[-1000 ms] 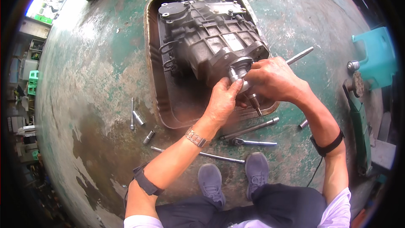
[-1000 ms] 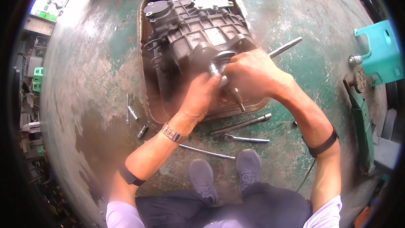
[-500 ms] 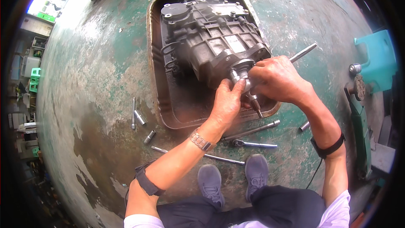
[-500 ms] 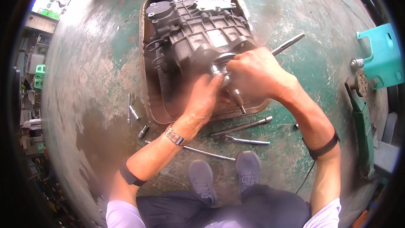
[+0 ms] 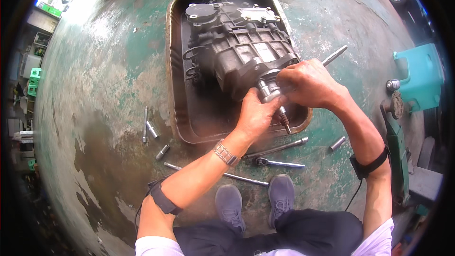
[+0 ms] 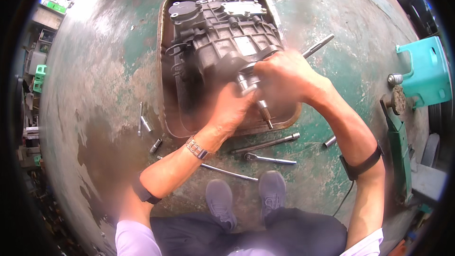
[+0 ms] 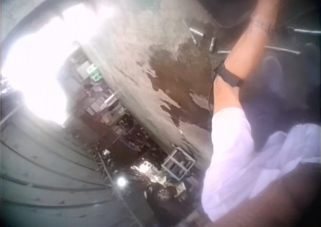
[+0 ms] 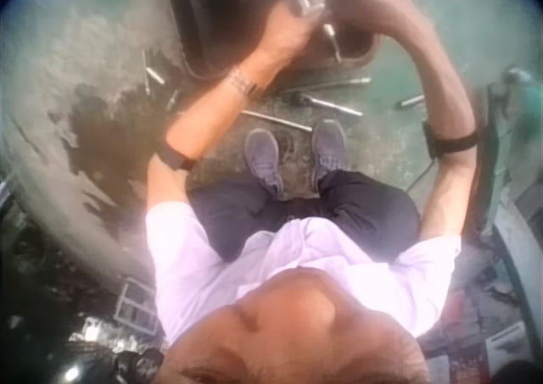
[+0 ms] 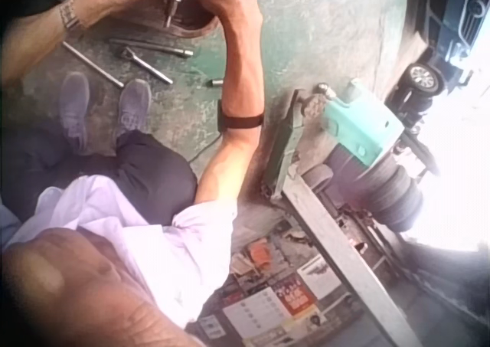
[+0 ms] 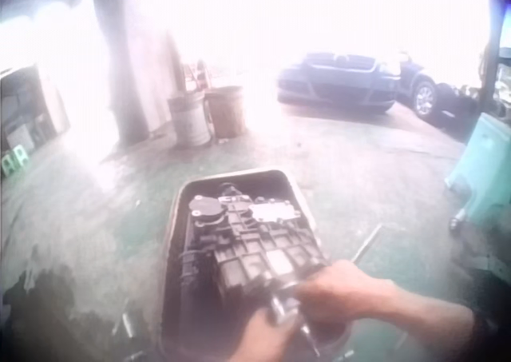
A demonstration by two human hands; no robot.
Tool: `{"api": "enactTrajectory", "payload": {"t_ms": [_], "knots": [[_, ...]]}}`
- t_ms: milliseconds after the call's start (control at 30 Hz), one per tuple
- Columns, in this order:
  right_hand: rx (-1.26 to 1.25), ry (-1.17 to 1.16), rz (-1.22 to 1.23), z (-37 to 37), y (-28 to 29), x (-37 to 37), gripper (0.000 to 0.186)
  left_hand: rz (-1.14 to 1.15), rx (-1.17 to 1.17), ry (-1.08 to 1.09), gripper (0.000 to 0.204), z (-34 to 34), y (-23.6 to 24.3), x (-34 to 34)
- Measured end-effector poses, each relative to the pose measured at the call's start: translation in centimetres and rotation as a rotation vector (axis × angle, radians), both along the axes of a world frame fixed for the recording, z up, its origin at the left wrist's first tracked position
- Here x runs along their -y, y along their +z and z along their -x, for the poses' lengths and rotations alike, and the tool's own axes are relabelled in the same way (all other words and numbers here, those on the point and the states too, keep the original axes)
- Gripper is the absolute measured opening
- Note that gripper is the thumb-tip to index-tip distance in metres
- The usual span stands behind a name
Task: The person uses a ratchet wrench to loosen and remove bolts from a mechanical component placed in a metal tray. They then flip the component over and continue working on the opposite side.
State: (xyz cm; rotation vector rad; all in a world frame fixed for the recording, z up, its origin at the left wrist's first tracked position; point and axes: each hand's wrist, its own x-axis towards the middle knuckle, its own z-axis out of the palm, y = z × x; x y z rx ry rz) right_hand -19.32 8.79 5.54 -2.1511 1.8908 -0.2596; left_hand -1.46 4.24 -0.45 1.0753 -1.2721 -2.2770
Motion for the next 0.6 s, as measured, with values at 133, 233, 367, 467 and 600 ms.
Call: {"api": "enactTrajectory", "payload": {"t_ms": [133, 233, 367, 467, 600], "knots": [[0.015, -0.069, 0.023, 0.4, -0.6, -0.5, 0.029, 0.038, -0.045, -0.024, 0.034, 0.4, 0.1, 0.0], [0.031, -0.077, 0.050, 0.4, -0.6, -0.7, 0.026, 0.131, -0.045, -0.031, 0.028, 0.3, 0.1, 0.1], [0.050, -0.013, 0.145, 0.4, 0.3, 0.0, 0.038, 0.032, -0.004, -0.035, 0.036, -0.6, 0.1, 1.1], [0.060, 0.020, 0.205, 0.4, 0.9, 0.7, 0.043, -0.077, -0.037, 0.010, 0.036, -0.8, 0.1, 1.8], [-0.052, 0.059, 0.184, 0.5, 0.4, 0.6, 0.042, -0.013, -0.068, -0.024, 0.038, -0.7, -0.2, 1.4]]}}
